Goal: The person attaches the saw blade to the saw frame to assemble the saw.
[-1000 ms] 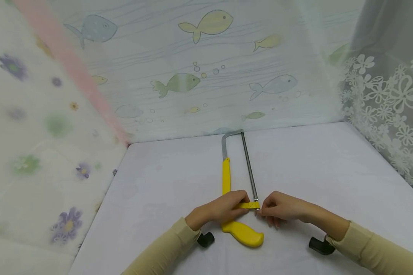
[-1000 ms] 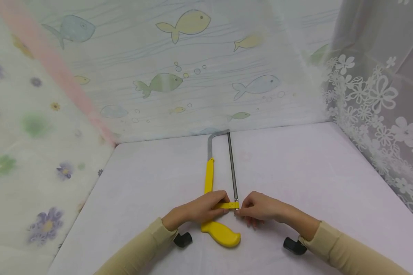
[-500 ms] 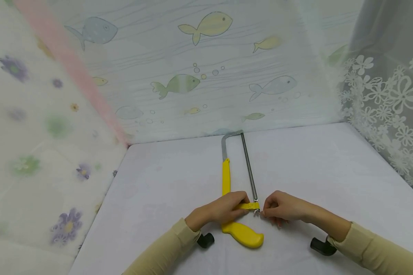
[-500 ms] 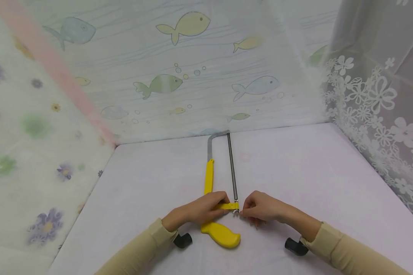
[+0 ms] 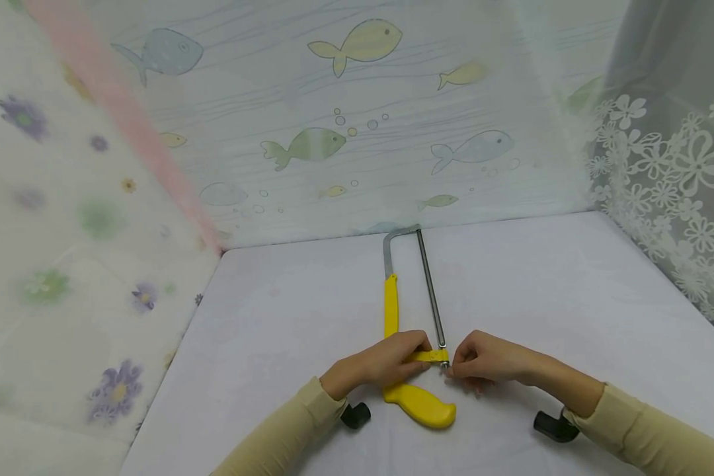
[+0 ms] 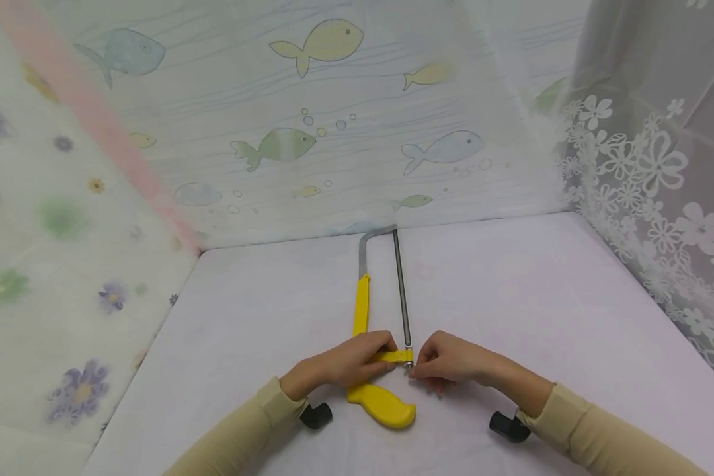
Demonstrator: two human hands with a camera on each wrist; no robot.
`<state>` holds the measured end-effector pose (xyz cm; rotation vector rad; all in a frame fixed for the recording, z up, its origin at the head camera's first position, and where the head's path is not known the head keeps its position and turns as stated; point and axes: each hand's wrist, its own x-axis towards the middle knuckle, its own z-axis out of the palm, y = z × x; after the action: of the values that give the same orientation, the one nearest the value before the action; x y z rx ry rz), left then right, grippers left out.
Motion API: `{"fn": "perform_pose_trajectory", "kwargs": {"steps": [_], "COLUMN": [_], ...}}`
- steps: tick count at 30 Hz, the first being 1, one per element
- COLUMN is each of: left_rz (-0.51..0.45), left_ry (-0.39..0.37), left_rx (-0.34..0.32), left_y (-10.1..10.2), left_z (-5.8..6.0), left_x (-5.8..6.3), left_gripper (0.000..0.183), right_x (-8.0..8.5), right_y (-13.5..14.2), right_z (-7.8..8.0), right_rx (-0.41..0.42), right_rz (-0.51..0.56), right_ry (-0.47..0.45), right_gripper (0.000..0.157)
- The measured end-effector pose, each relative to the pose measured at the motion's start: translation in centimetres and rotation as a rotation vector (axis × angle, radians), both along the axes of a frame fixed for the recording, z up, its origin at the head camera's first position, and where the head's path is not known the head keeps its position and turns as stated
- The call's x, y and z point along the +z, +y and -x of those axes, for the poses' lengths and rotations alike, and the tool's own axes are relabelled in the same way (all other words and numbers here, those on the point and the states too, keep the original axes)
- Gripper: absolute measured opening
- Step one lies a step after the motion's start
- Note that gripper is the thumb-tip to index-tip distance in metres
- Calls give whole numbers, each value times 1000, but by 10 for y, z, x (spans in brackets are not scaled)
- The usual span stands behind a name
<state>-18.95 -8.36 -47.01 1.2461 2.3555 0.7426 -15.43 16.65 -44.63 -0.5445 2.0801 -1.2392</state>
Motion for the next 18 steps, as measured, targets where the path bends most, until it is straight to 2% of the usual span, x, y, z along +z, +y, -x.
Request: {"fn": "perform_pose_trajectory", "kwargs": {"steps": [18], "left_rz": [-3], "left_ry": [-10], "left_rx": [-5], "left_y": [0], "left_z": [2], "left_x": [-2], "left_gripper": [13], "right_x": [1], "right_y": [-10], "right_z": [0], "right_rx": [-35], "right_rz": [-32], "right_ry": [-28], "right_gripper": [38]}}
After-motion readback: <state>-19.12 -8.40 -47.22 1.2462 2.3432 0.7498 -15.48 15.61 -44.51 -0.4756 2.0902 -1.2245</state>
